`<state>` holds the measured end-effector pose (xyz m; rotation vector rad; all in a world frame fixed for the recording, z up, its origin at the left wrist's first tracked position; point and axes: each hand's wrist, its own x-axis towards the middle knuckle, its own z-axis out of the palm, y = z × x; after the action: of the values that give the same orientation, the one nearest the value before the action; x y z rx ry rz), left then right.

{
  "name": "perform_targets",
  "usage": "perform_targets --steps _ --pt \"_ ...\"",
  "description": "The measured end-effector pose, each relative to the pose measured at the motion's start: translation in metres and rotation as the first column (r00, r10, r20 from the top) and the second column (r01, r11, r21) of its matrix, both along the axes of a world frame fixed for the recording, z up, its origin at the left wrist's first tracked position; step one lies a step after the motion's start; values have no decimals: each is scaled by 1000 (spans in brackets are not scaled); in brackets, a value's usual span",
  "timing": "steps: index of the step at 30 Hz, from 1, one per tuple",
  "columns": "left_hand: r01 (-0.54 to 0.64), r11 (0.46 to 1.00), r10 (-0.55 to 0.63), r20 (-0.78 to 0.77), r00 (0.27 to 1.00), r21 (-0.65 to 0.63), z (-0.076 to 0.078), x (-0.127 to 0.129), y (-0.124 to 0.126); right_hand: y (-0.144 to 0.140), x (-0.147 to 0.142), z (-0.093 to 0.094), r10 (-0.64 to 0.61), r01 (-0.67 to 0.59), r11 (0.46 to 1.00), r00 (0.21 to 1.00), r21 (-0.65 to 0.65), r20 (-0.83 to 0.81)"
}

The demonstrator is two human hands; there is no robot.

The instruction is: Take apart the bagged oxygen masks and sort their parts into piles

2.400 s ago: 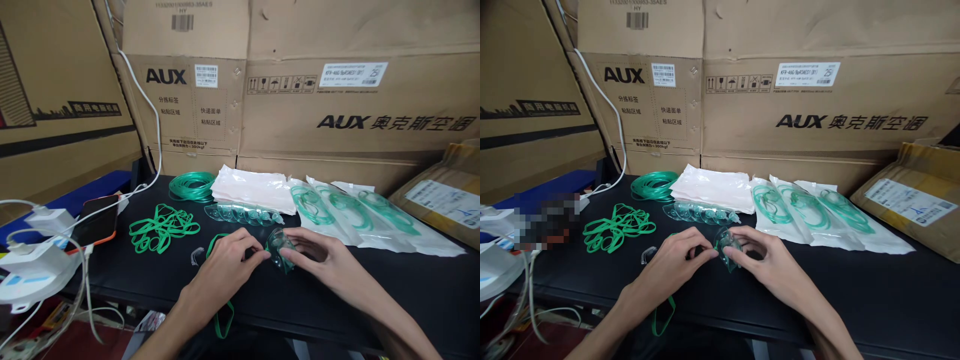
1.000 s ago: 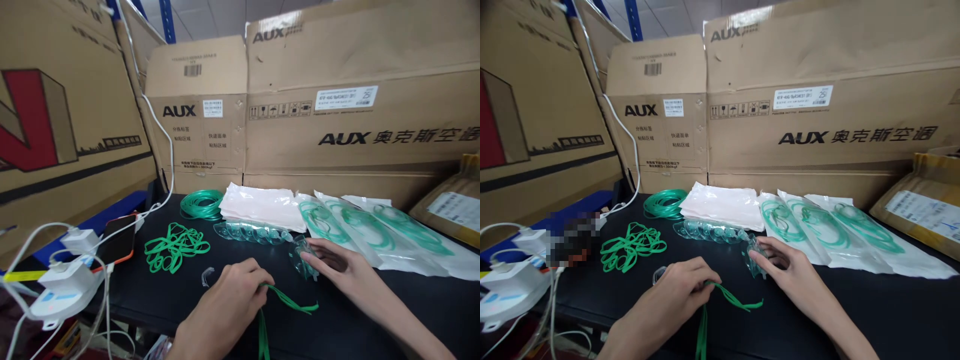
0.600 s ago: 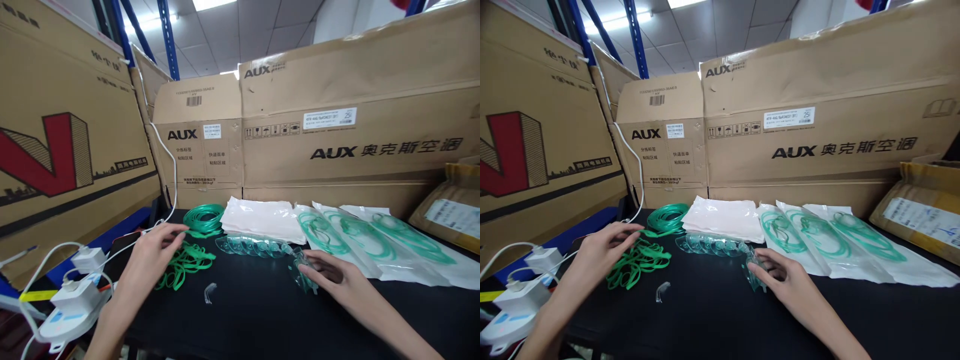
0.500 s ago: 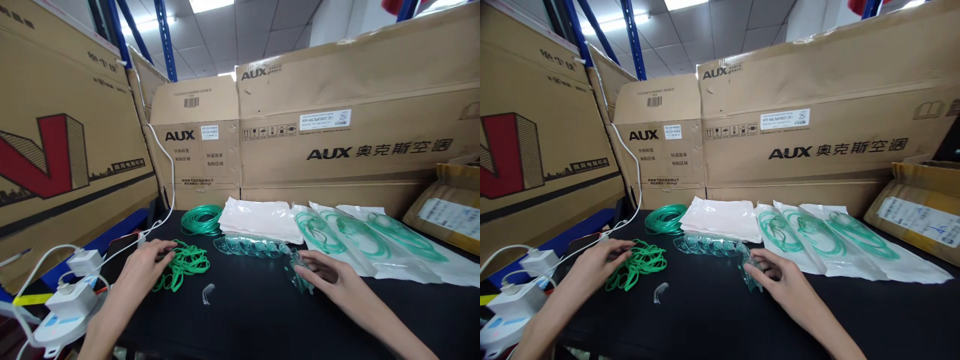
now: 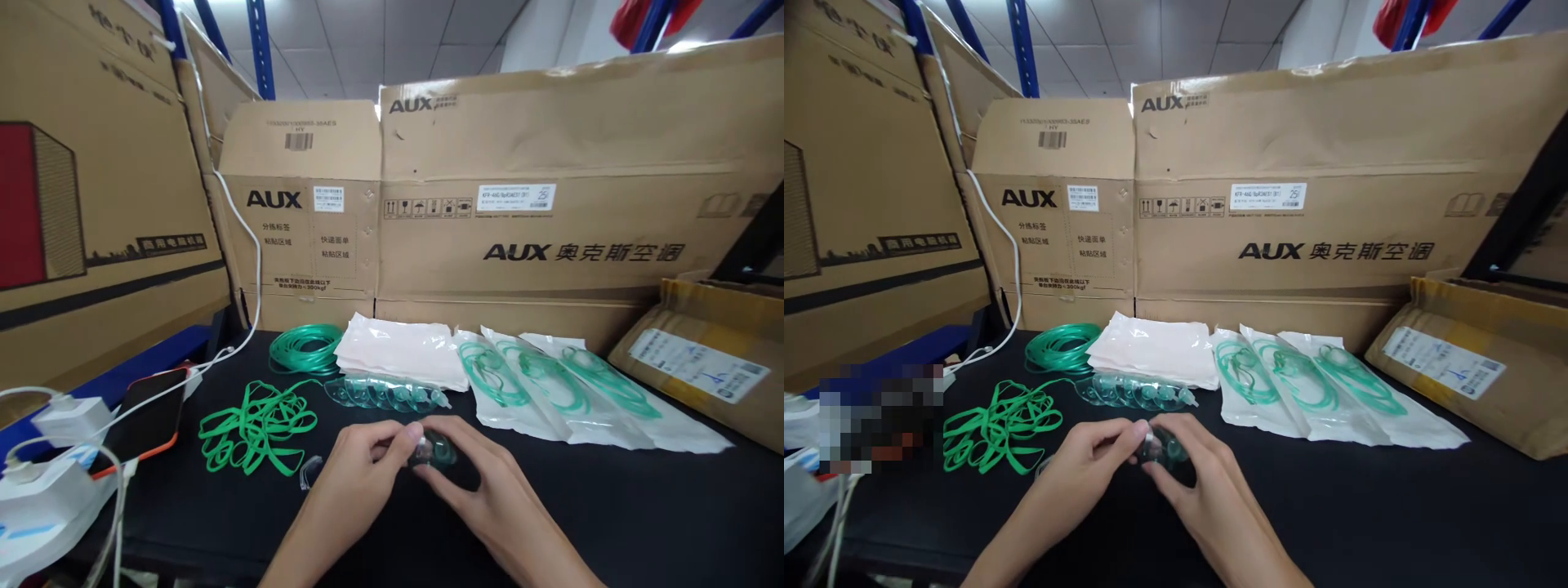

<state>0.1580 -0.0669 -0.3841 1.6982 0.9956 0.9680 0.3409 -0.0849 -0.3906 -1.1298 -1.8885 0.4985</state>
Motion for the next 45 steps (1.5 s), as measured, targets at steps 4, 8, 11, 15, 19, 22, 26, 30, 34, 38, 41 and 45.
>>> perform_targets --steps 4,8,11,15,19,22,26,30,34,38,41,45 --pt "-9 1000 11 44 999 -25 -10 -3 5 3 3 -8 -18 -2 983 994 -184 -109" --pt "-28 998 28 10 1000 -61 -10 -6 10 9 4 -9 -45 -27 934 980 -355 -194" --pt "12 987 -5 44 999 -161 -11 -7 14 12 5 -9 -46 -48 930 968 -363 -246" --pt "79 961 -45 134 990 -265 -11 -9 17 13 9 -7 -27 -84 917 962 -391 -270" --pt "126 963 -89 160 983 -239 -13 -10 16 13 9 -6 -13 -86 922 968 -378 -252" --pt "94 975 -75 97 992 -203 -16 -10 13 13 6 -9 -11 -86 930 965 -358 -261" --pt "34 991 -30 30 999 -126 -18 -8 11 10 2 -11 -48 -58 932 959 -358 -281" --pt "-39 988 62 152 986 -149 -17 -5 10 11 0 -12 -113 2 942 944 -337 -309" --pt "-26 996 38 126 991 -91 -18 -2 9 13 2 -15 -165 72 949 943 -308 -290" --pt "-30 999 29 60 998 31 -21 0 7 13 1 -19 -169 92 955 950 -283 -262" --pt "-94 986 99 -32 995 138 -21 -1 7 12 0 -21 -161 91 960 954 -264 -255" --pt "-133 970 158 -115 981 203 -19 -3 7 12 0 -20 -111 57 968 970 -243 -216"
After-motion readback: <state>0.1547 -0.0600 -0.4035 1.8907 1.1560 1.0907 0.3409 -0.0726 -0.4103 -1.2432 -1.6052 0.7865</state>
